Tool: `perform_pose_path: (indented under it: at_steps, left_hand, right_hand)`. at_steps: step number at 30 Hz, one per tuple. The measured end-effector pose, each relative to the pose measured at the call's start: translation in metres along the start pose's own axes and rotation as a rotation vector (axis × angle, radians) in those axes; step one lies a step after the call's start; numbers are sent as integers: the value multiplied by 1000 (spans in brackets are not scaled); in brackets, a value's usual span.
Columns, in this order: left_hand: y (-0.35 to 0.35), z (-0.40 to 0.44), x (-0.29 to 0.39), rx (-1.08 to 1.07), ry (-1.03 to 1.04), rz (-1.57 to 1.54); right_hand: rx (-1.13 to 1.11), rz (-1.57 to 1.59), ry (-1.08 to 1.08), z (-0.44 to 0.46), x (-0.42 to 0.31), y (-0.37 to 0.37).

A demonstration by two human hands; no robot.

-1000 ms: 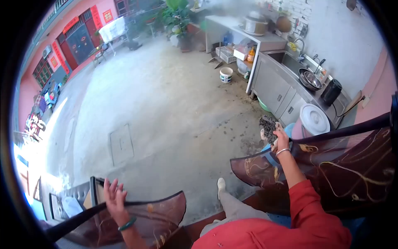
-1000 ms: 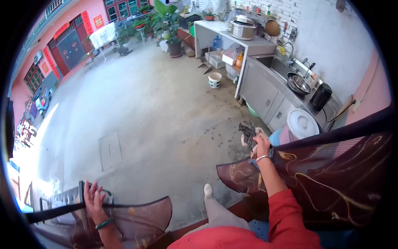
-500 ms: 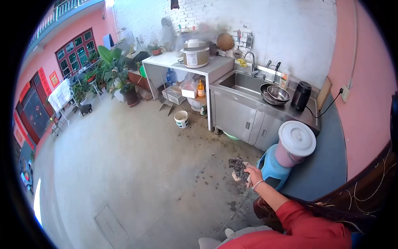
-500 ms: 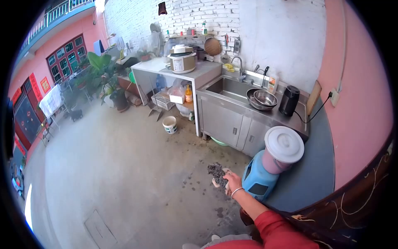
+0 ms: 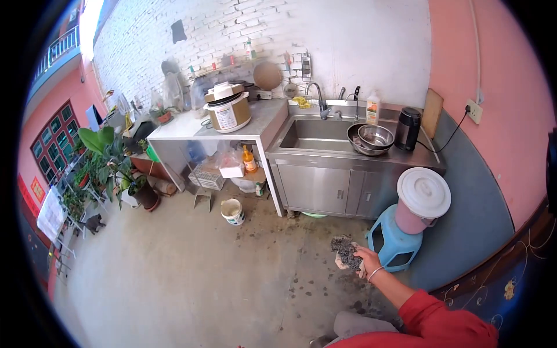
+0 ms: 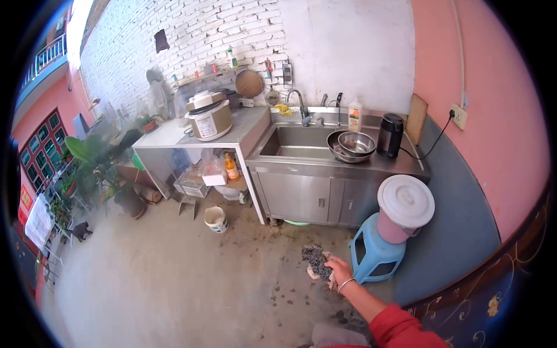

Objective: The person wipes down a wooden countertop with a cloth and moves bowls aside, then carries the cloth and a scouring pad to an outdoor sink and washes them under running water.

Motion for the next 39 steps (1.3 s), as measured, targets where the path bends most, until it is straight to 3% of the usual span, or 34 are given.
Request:
perform_pose_path:
  at_steps: [3, 8, 13, 17, 28, 34, 36, 38, 39]
  left_hand:
    - [36, 90, -11, -160, 67, 43]
    - [138, 193, 34, -415, 126, 130]
    - [228, 274, 45, -463, 177, 103]
    - [272, 321, 104, -479, 140, 151]
    - [324, 510, 133, -509, 167, 100]
    - [412, 632, 256, -692, 449, -16]
    - [452, 656, 302, -781, 526, -60]
    - [490, 673, 339, -816, 591, -94]
    - [508, 677, 356, -825, 620, -116]
  right_hand:
    - [89, 61, -20, 5, -25, 1]
    - [139, 146, -58, 69, -66, -1]
    - [250, 205, -88, 138, -131, 20]
    - [-24, 242, -162, 222, -200, 64]
    - [-21, 208, -294, 315, -332, 210]
    - [63, 243, -326, 361, -378, 257]
    - [225, 281, -378, 359, -393, 263]
    - [153, 203, -374, 371, -400, 275]
    - [160, 170, -492, 372, -412, 282]
Point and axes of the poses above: each hand's wrist, its own z-axis towards the middle knuckle, its own y-axis out of the palm, x = y × z, the point moved 9 cm from there along z, towards the middle knuckle, and after that the axes turned 13 degrees about y, right-handed, at the moved point
